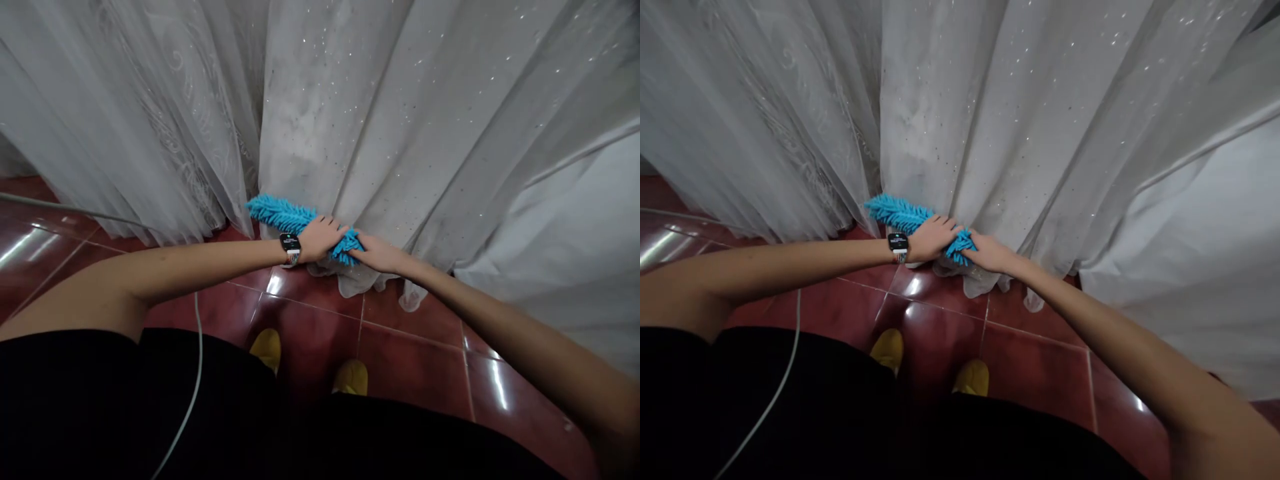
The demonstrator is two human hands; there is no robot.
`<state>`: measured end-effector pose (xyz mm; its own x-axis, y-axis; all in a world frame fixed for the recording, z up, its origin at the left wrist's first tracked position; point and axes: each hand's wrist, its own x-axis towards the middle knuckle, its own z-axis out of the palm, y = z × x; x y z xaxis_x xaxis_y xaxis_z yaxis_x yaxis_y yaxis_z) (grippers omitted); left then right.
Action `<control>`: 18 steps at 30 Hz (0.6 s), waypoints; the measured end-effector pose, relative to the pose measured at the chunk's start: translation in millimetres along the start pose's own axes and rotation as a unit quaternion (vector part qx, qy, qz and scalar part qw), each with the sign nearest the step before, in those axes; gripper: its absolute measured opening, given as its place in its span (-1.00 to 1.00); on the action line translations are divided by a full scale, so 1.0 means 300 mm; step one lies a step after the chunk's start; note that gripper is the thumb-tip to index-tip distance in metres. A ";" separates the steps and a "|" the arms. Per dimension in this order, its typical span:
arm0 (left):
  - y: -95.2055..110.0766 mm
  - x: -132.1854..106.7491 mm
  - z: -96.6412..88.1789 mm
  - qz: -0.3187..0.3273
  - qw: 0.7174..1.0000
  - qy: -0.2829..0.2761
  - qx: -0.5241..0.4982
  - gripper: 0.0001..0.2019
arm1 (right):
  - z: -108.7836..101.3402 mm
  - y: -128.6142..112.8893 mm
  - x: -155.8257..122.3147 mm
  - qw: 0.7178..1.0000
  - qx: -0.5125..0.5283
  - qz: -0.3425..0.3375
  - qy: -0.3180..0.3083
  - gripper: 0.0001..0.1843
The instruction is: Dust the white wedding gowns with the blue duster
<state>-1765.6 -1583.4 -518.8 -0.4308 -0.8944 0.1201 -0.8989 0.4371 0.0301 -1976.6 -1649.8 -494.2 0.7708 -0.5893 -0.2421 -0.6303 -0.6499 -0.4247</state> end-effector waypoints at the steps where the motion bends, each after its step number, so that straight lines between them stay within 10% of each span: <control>1: -0.007 0.009 -0.023 0.010 0.999 0.039 0.022 -0.53 | -0.002 -0.001 -0.020 0.999 -0.010 0.009 0.039 -0.50; 5: -0.065 0.095 -0.097 0.077 0.979 0.171 0.077 -0.66 | 0.025 -0.005 -0.058 0.979 -0.020 0.047 0.197 -0.29; 9: -0.117 0.154 -0.085 0.115 0.972 0.185 0.090 -0.65 | 0.074 0.000 -0.012 0.970 0.022 0.046 0.236 -0.32; 18: -0.025 0.036 -0.059 0.002 0.982 -0.188 -0.032 -0.65 | 0.006 0.023 0.043 0.993 0.094 0.019 -0.062 -0.65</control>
<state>-1762.0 -1594.6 -500.1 -0.4449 -0.8587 -0.2546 -0.8951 0.4358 0.0944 -1971.0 -1661.1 -501.8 0.7597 -0.5405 -0.3614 -0.6394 -0.5199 -0.5665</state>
